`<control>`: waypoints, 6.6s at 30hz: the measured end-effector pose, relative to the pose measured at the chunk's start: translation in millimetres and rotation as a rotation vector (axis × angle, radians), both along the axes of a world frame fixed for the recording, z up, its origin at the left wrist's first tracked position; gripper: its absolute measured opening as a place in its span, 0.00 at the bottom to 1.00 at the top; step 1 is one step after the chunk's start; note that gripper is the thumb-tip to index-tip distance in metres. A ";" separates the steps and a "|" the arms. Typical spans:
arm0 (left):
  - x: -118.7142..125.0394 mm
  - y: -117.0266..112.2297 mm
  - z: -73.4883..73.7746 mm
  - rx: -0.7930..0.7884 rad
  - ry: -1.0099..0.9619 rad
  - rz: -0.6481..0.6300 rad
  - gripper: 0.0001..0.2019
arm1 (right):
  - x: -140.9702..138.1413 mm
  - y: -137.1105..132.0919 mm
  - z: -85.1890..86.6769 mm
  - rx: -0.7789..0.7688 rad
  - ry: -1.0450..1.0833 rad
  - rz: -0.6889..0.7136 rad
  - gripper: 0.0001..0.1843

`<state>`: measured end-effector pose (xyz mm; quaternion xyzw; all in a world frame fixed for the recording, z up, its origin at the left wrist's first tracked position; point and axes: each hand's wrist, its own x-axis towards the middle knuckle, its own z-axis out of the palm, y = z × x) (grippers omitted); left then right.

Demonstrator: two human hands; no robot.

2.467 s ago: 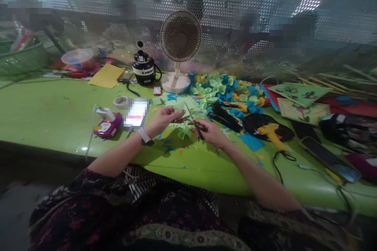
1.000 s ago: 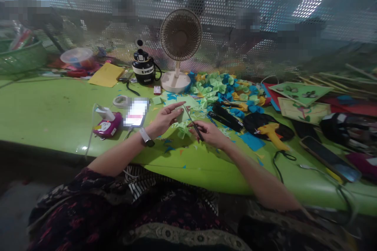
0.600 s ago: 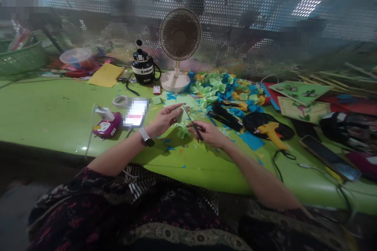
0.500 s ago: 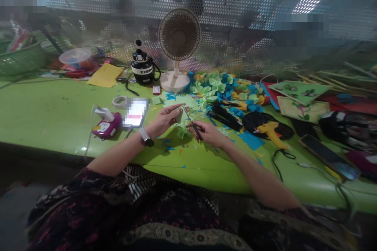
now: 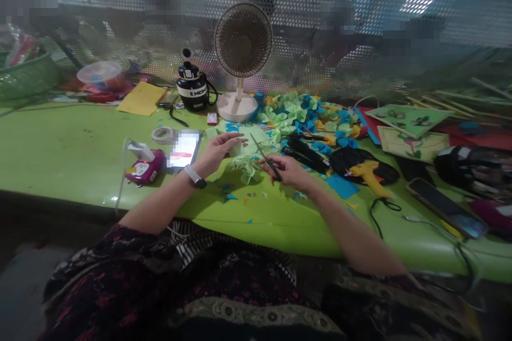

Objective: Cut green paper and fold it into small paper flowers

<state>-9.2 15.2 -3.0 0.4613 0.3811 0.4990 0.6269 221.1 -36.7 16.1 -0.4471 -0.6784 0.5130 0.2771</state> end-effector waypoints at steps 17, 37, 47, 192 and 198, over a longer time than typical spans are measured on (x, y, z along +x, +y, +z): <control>-24.3 18.6 -7.6 0.739 1.339 0.133 0.13 | 26.0 24.2 -18.1 0.421 -0.944 -0.289 0.23; -15.1 14.6 -15.4 0.785 1.231 0.048 0.10 | 16.8 21.8 -19.0 0.491 -0.772 -0.255 0.12; -10.1 11.8 -19.3 0.784 1.201 0.021 0.10 | -11.9 13.3 -24.5 0.565 -0.937 -0.109 0.09; 16.1 -27.8 3.0 0.037 0.228 -0.450 0.12 | -13.4 -1.5 -3.1 0.471 0.043 -0.594 0.24; 16.3 -27.1 4.3 0.019 0.195 -0.391 0.10 | -11.8 -8.0 -1.7 0.476 0.028 -0.531 0.22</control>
